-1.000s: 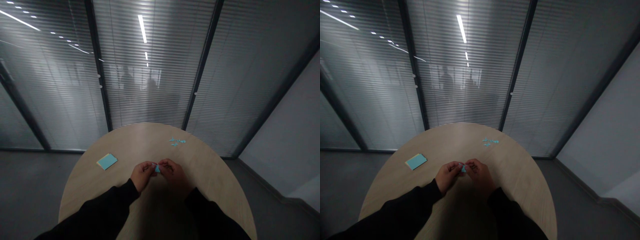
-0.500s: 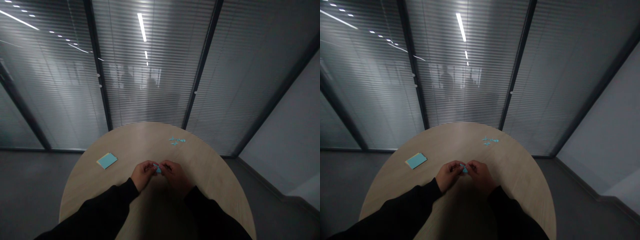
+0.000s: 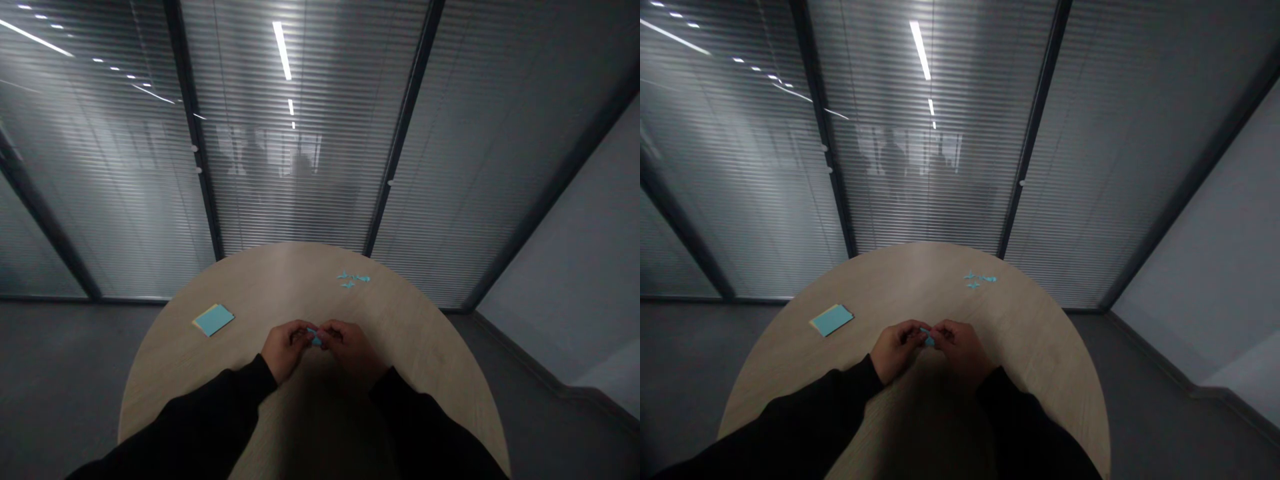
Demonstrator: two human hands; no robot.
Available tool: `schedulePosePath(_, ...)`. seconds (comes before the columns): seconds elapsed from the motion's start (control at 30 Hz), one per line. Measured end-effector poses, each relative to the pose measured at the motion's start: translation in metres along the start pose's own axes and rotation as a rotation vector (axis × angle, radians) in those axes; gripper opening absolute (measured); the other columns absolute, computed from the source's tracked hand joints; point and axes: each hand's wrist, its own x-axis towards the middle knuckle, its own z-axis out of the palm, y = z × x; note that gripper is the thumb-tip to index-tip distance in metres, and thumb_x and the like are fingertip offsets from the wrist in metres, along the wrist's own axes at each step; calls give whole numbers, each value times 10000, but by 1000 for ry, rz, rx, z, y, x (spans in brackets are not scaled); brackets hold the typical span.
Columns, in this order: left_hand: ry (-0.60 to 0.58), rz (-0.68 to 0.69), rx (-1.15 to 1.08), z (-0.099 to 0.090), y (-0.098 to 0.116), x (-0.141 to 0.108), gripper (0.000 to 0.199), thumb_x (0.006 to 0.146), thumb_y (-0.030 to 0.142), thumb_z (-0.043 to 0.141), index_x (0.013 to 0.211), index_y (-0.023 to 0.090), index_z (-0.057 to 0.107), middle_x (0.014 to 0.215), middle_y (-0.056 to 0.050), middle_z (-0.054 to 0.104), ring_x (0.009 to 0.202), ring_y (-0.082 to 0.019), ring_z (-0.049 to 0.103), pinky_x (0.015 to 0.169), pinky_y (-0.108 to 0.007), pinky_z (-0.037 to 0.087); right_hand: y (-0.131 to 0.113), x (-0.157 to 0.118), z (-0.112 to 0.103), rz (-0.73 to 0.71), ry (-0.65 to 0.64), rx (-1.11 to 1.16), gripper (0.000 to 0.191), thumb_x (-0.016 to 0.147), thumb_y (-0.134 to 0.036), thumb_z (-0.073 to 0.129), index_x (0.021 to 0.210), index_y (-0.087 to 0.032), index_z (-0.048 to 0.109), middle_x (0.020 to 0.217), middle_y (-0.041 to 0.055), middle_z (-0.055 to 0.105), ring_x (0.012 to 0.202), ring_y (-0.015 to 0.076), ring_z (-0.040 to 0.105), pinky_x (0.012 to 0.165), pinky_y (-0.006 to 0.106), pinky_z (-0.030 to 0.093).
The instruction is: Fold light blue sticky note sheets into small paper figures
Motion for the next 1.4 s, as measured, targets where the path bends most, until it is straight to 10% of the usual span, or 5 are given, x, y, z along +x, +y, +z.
schedulePosePath(0.43,-89,-118,-337,3,-20,6,353,715,408,794,904,138,666,755,-69,703,670,-165,639,680,-283,474,8,4,5,118,100,167,237,827,-394,652,788,-162,682,661,9,653,642,157,601,605,262,451)
schedulePosePath(1.4,-205,-150,-118,4,-8,2,463,789,567,661,873,120,746,743,-49,685,668,-145,562,670,-271,408,11,7,3,195,87,350,268,757,-424,695,791,-161,658,680,10,643,656,159,585,647,288,460)
